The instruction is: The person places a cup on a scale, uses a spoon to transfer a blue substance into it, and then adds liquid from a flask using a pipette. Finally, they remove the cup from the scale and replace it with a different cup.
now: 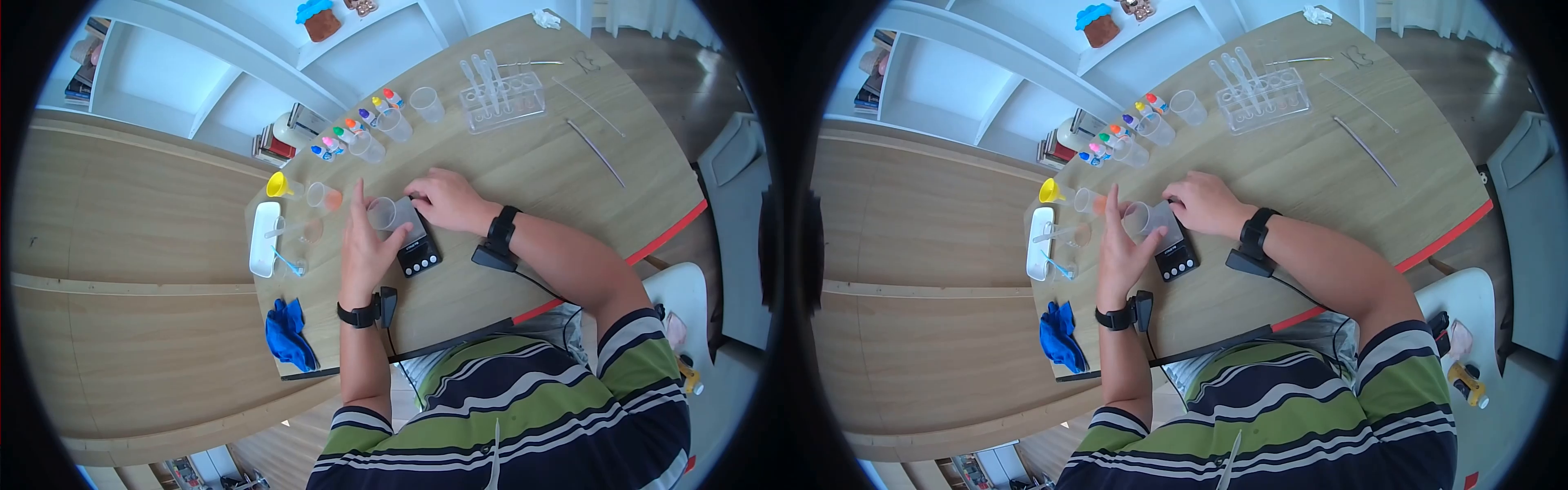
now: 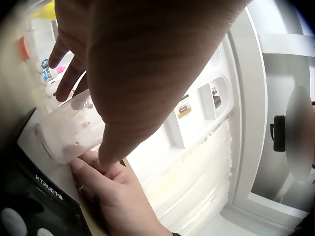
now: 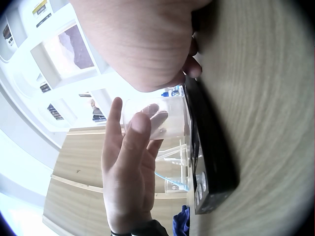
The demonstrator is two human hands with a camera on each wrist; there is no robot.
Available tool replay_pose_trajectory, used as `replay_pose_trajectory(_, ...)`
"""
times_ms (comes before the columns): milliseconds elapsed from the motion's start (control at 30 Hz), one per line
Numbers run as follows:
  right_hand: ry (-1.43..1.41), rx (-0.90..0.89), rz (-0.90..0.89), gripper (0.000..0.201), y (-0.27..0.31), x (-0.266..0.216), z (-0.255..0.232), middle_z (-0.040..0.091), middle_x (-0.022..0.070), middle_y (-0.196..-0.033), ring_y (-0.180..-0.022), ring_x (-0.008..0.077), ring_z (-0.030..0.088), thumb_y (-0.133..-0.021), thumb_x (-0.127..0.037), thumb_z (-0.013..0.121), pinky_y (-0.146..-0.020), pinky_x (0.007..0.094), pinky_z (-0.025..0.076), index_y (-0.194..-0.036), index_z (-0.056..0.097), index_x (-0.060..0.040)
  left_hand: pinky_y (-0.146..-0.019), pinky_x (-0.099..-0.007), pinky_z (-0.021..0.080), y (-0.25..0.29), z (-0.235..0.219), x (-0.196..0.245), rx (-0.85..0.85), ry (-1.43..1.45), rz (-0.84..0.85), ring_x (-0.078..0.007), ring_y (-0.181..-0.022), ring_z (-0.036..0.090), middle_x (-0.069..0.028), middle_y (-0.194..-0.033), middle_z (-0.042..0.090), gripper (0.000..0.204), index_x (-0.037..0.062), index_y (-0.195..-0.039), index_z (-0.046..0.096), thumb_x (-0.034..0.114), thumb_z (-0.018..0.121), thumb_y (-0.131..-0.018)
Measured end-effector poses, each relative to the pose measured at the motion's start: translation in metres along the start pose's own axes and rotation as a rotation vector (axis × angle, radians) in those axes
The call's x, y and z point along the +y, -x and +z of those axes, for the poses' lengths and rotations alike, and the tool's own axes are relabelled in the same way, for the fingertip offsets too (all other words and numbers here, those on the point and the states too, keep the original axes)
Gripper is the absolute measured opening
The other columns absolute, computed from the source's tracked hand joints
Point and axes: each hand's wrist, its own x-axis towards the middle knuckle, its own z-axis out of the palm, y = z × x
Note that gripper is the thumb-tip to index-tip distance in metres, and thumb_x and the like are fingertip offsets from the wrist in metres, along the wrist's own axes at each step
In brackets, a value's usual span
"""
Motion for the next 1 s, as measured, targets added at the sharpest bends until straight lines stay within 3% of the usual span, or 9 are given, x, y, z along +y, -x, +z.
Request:
replay_pose_trajectory(167,-0.011,0.008,0.003,0.018,0.001,-0.002,-0.002,0.075,0.0095,-0.089,-0.092,0.0314,0.071,-0.092,-0.012,0.076,-0.083,0.047,0.058,-0.109,0.081,-0.0098,-0.119,-0.0467,0.047,0.009,-0.004,-0.027,-0.009,0.217,-0.025,-0.0326,-0.139,0.062,-0.0204,-0.146,0.066,0.111,0.0008,-0.171,0.029,0.021,0.096,-0.084)
replay_pose_trajectory(233,-0.011,0.008,0.003,0.018,0.001,-0.001,-0.002,0.075,0.0097,-0.089,-0.092,0.0316,0.071,-0.092,-0.012,0.076,-0.083,0.0469,0.058,-0.109,0.081,-0.0098,-0.114,-0.0463,0.051,0.01,-0.007,-0.046,-0.086,0.194,0.002,-0.0362,-0.134,0.065,-0.0231,-0.144,0.067,0.102,-0.0013,-0.162,0.047,0.024,0.099,-0.078)
replay_pose_trajectory(267,-0.013,0.006,0.0,0.018,0.0,-0.001,-0.001,0.075,0.0099,-0.089,-0.092,0.0317,0.071,-0.092,-0.012,0.076,-0.083,0.0469,0.058,-0.109,0.081,-0.0097,-0.114,-0.0463,0.051,0.011,-0.01,-0.053,-0.084,0.195,0.003,-0.0362,-0.134,0.065,-0.0231,-0.144,0.067,0.102,-0.0013,-0.162,0.047,0.024,0.099,-0.078)
replay_pose_trajectory(333,-0.013,-0.002,0.002,0.018,0.001,-0.001,-0.001,0.075,0.0101,-0.089,-0.091,0.0318,0.071,-0.092,-0.013,0.076,-0.083,0.0472,0.058,-0.109,0.081,-0.0097,-0.117,-0.0466,0.048,0.011,-0.015,-0.067,-0.286,0.169,0.006,-0.0368,-0.135,0.063,-0.0223,-0.145,0.066,0.088,-0.0021,-0.153,0.059,0.024,0.099,-0.078)
replay_pose_trajectory(533,0.032,-0.025,0.011,0.019,0.001,-0.006,-0.006,0.077,0.0101,-0.091,-0.093,0.0329,0.071,-0.094,-0.017,0.076,-0.085,0.0483,0.058,-0.11,0.081,-0.0105,-0.118,-0.0463,0.046,-0.001,-0.018,-0.079,-0.332,0.273,0.095,-0.0378,-0.136,0.061,-0.0184,-0.143,0.068,0.079,0.0021,-0.148,0.065,0.023,0.097,-0.079)
replay_pose_trajectory(633,0.032,-0.074,0.042,0.02,-0.001,-0.012,-0.01,0.078,0.0094,-0.093,-0.096,0.0328,0.071,-0.095,-0.02,0.074,-0.087,0.0483,0.058,-0.112,0.082,-0.0115,-0.12,-0.042,0.045,-0.002,-0.02,-0.083,-0.333,0.241,0.113,-0.0303,-0.138,0.061,-0.0152,-0.144,0.068,0.079,0.0006,-0.149,0.064,0.02,0.098,-0.08)
replay_pose_trajectory(667,0.023,-0.087,0.064,0.021,0.0,-0.012,-0.011,0.078,0.0084,-0.092,-0.095,0.0318,0.072,-0.095,-0.021,0.075,-0.086,0.0476,0.058,-0.114,0.081,-0.012,-0.117,-0.0464,0.046,0.0,-0.018,-0.082,-0.269,0.25,0.132,-0.0374,-0.131,0.062,-0.0165,-0.14,0.069,0.08,0.0032,-0.144,0.067,0.028,0.099,-0.076)
replay_pose_trajectory(1000,0.057,-0.144,0.057,0.025,-0.001,-0.014,-0.017,0.075,0.0094,-0.087,-0.085,0.0302,0.071,-0.095,-0.021,0.079,-0.078,0.0455,0.058,-0.118,0.08,-0.0124,-0.119,-0.0476,0.042,0.014,-0.01,-0.082,-0.165,0.189,0.194,-0.0372,-0.137,0.058,-0.0165,-0.144,0.067,0.088,0.0054,-0.147,0.066,0.042,0.099,-0.074)
